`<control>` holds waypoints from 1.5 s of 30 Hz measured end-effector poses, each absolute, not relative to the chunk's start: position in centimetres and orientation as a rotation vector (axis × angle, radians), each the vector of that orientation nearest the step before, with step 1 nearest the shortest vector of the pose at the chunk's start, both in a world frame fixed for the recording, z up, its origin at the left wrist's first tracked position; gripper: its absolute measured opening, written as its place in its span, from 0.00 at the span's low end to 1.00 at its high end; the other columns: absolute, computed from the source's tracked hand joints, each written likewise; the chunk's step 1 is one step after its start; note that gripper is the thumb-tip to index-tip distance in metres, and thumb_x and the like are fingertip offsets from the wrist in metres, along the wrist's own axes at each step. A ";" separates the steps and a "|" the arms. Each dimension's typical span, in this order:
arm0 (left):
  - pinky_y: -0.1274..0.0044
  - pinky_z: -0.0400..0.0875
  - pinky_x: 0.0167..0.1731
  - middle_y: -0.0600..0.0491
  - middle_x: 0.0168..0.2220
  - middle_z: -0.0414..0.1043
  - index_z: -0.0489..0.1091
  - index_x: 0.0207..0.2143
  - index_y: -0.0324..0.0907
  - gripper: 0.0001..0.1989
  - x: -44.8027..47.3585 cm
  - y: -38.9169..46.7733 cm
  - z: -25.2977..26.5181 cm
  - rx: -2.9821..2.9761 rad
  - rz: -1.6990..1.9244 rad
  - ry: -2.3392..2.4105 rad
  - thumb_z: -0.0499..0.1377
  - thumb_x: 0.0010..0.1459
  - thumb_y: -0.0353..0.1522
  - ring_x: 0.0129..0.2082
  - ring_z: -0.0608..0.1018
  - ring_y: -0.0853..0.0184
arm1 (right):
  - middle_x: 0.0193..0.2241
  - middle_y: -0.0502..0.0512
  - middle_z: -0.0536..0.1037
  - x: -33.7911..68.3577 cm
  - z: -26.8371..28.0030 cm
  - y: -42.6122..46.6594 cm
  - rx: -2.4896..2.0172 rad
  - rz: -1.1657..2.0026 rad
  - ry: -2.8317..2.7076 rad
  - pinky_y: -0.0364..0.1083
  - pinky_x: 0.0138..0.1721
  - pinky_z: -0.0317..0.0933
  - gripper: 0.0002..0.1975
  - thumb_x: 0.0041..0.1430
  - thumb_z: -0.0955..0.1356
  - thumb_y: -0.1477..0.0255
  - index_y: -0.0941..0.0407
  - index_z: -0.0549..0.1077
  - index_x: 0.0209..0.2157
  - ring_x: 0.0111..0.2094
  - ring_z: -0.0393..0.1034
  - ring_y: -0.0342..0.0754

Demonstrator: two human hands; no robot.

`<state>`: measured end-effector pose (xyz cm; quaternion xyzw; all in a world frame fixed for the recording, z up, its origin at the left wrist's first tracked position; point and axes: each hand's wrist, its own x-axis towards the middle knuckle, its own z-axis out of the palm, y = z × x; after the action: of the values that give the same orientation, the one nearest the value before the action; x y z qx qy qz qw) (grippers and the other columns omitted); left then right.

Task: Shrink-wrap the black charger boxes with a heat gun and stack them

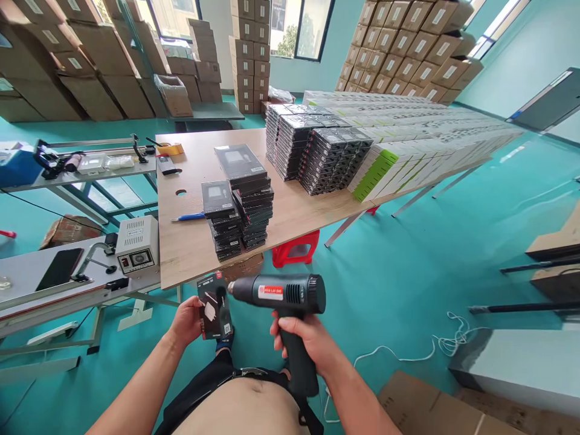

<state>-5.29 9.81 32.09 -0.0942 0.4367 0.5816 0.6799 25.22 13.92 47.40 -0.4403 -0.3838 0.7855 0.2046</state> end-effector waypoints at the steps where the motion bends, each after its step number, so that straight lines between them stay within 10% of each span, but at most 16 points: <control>1: 0.71 0.70 0.18 0.47 0.21 0.72 0.67 0.23 0.37 0.05 -5.2 9.7 32.1 -0.203 1.282 0.985 0.54 0.39 0.26 0.19 0.75 0.59 | 0.34 0.58 0.76 24.9 47.6 14.5 -1.232 2.169 -1.062 0.42 0.26 0.64 0.17 0.56 0.68 0.66 0.61 0.72 0.45 0.29 0.72 0.45; 17: 0.75 0.70 0.19 0.52 0.23 0.71 0.69 0.28 0.38 0.11 -5.5 8.2 31.7 0.135 1.291 1.067 0.55 0.39 0.22 0.20 0.75 0.63 | 0.32 0.58 0.77 24.4 49.9 16.5 -1.227 2.260 -1.352 0.43 0.25 0.63 0.17 0.52 0.70 0.67 0.62 0.73 0.42 0.28 0.72 0.47; 30: 0.86 0.66 0.33 0.46 0.47 0.74 0.74 0.34 0.39 0.22 -7.3 8.2 33.7 0.315 1.633 1.152 0.55 0.42 0.10 0.43 0.75 0.65 | 0.33 0.59 0.77 27.1 49.1 15.5 -1.264 2.280 -1.300 0.44 0.26 0.63 0.18 0.54 0.70 0.66 0.62 0.72 0.44 0.29 0.72 0.47; 45: 0.70 0.53 0.59 0.51 0.40 0.73 0.75 0.28 0.48 0.21 -5.8 8.2 33.2 0.816 1.511 1.608 0.58 0.37 0.14 0.53 0.66 0.57 | 0.34 0.56 0.76 21.5 49.2 14.2 -1.170 2.192 -1.563 0.45 0.28 0.64 0.15 0.55 0.70 0.65 0.58 0.73 0.42 0.30 0.71 0.46</control>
<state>-5.84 8.17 33.21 0.3201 0.6310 0.5928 0.3846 21.54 14.22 49.16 -0.3966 -0.5297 0.7426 0.1029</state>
